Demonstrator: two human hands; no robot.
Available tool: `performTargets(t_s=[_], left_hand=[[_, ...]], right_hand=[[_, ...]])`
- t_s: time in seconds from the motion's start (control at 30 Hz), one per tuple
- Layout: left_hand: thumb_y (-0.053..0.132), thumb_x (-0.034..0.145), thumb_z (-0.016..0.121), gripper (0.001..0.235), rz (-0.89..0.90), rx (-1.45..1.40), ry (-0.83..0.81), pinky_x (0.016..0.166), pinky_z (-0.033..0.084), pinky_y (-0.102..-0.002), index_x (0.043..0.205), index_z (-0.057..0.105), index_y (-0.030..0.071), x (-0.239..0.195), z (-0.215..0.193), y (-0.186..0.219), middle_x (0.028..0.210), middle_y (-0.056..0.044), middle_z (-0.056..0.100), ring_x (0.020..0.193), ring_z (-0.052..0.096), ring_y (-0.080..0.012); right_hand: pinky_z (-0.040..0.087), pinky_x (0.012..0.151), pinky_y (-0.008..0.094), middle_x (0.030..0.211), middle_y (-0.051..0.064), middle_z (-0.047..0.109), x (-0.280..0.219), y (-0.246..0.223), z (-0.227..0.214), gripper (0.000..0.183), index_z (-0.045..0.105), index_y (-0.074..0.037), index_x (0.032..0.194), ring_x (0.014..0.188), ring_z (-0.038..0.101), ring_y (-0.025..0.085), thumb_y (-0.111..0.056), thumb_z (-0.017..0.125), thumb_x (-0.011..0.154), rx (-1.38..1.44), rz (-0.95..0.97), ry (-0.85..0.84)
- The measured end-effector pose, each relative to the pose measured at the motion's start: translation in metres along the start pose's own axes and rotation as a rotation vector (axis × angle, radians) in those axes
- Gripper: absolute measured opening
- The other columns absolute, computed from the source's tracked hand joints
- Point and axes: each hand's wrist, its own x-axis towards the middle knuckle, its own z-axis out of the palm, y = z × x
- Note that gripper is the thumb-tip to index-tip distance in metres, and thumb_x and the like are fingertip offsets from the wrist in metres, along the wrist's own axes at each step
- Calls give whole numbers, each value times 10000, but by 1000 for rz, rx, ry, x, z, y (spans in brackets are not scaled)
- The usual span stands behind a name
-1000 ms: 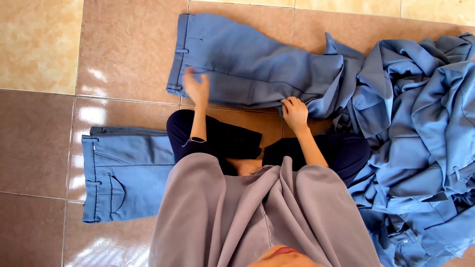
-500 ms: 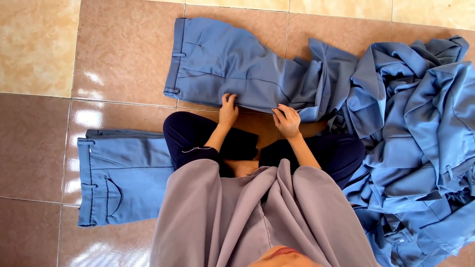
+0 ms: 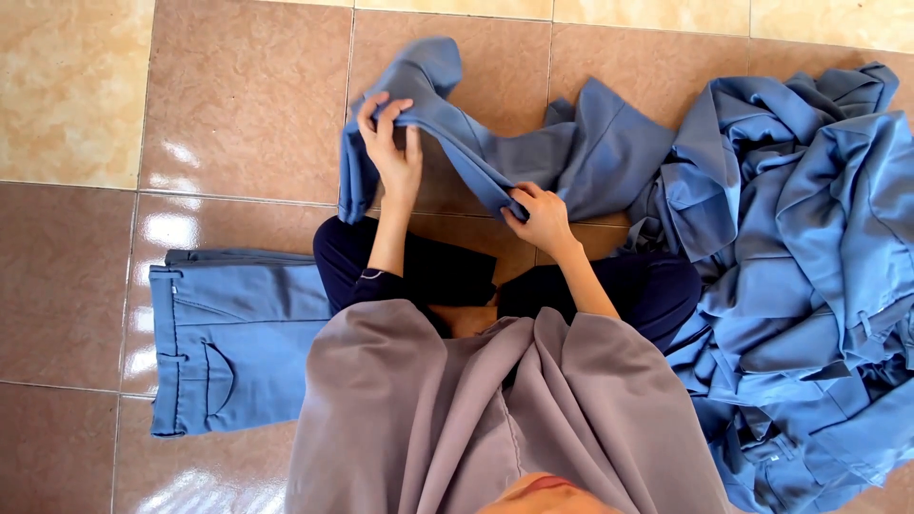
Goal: The person sits on a tiled floor and folds two pairs of gray trousers one at a time. They smooth each pair, fold the legs together, then fold the garment into a compact rectangle and place it aside.
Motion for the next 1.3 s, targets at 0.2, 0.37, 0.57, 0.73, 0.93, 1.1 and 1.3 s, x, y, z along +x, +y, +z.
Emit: performTargets(t_s=[0.2, 0.37, 0.57, 0.73, 0.93, 1.1, 1.3], left_hand=[[93, 989, 621, 158, 221, -4, 108, 909, 526, -351, 1086, 745, 106, 66, -18, 90, 1256, -93, 514, 1149, 601, -248], [-5, 946, 637, 183, 318, -2, 209, 976, 533, -404, 1077, 734, 77, 92, -40, 104, 1207, -98, 527, 1138, 596, -273], [35, 960, 570, 202, 245, -9, 329, 1014, 512, -419, 1093, 715, 77, 115, -64, 108, 1198, -71, 528, 1129, 574, -243], [-41, 978, 500, 270, 176, -71, 373, 1090, 475, -405, 1135, 680, 86, 118, -79, 99, 1197, -50, 480, 1165, 538, -194], [-23, 973, 496, 292, 157, -82, 339, 1118, 468, -411, 1155, 687, 102, 112, -76, 93, 1209, -44, 489, 1158, 554, -197], [-17, 971, 483, 308, 156, -81, 315, 1046, 501, -401, 1163, 676, 127, 108, -67, 92, 1217, -43, 490, 1142, 556, -220], [-18, 973, 513, 275, 136, -112, 315, 1054, 507, -380, 1148, 676, 118, 108, -64, 100, 1207, -39, 507, 1174, 558, -215]], right_hand=[[404, 816, 429, 1213, 75, 704, 55, -16, -55, 321, 678, -85, 1193, 1143, 643, 256, -197, 718, 895, 256, 61, -138], [350, 830, 396, 1164, 131, 627, 76, -21, -93, 297, 713, -62, 1068, 1007, 623, 237, -334, 727, 950, -221, 89, 318], [325, 872, 441, 854, 9, 649, 41, 0, -64, 419, 667, -111, 870, 756, 616, 211, -526, 673, 935, -209, -75, 60], [325, 859, 432, 1141, -5, 722, -7, 37, -17, 307, 788, -272, 1171, 852, 666, 174, -447, 670, 948, -9, 78, -333], [477, 983, 473, 1261, 107, 670, -24, -23, 34, 224, 713, -187, 1085, 1199, 625, 319, -288, 766, 891, 285, -58, -322], [370, 1171, 475, 857, 177, 620, -27, -80, 68, 206, 514, -25, 1012, 950, 603, 393, -136, 627, 880, 494, 82, -488], [417, 1066, 493, 1044, 55, 692, -34, -138, 70, 387, 662, -108, 1223, 892, 679, 215, -78, 584, 845, 339, -324, -344]])
